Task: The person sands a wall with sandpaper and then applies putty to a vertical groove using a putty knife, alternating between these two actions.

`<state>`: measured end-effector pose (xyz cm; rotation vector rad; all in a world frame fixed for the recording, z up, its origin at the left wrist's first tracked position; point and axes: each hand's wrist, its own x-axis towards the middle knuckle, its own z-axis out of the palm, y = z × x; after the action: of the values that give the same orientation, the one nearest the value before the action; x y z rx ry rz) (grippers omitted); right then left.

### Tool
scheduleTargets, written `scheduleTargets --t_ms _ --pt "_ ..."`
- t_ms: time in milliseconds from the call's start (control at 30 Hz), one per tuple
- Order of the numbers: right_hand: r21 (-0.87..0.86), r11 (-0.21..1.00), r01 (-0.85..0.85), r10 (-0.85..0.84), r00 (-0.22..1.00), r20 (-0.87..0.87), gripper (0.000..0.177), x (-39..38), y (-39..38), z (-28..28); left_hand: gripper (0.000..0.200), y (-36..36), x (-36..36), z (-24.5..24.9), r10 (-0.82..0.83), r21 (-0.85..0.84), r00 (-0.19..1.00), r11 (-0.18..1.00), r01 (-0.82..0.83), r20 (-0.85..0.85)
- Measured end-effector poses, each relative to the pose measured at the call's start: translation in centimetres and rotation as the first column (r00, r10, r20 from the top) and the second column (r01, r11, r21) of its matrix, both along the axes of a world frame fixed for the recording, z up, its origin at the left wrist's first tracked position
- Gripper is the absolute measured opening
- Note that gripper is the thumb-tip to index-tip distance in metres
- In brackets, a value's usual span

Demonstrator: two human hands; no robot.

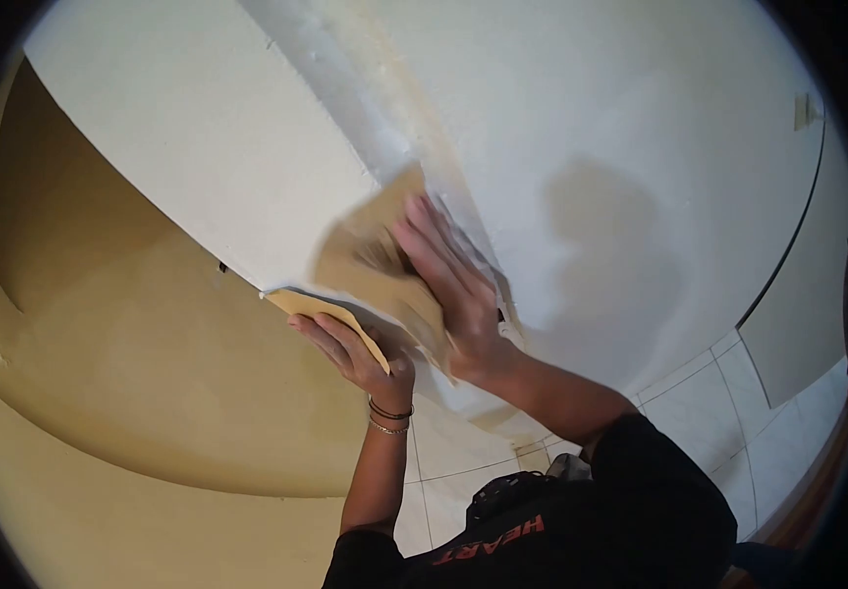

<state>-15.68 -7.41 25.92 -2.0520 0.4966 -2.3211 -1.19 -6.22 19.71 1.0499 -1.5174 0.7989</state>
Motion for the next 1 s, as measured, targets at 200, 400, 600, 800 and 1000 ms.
scheduleTargets --t_ms 200,400,600,800,1000 --pt "-0.103 0.992 0.076 -0.068 0.995 0.078 0.050 0.8 -0.9 3.1 0.062 -0.7 1.9 -3.1 0.060 0.194 0.992 0.980 -0.038 -0.110" --pt "-0.155 0.965 0.213 -0.203 0.976 0.079 0.050 1.0 -2.0 7.0 0.057 0.4 -1.2 0.5 0.041 -0.061 0.999 0.997 -0.040 0.018" --pt "-0.129 0.989 0.077 -0.061 0.990 0.127 0.043 0.1 -0.6 5.2 0.055 0.1 -0.5 -0.6 0.033 -0.057 0.999 0.998 -0.034 -0.016" --pt "-0.193 0.980 0.056 -0.022 0.984 0.174 0.044 0.6 -1.7 7.4 0.054 0.3 -0.8 0.1 0.015 -0.044 1.000 0.999 -0.014 0.022" --pt "-0.223 0.975 -0.008 0.054 0.978 0.200 0.048 0.0 -1.3 7.0 0.059 0.6 -1.3 0.5 0.035 -0.065 0.999 0.997 -0.034 0.014"
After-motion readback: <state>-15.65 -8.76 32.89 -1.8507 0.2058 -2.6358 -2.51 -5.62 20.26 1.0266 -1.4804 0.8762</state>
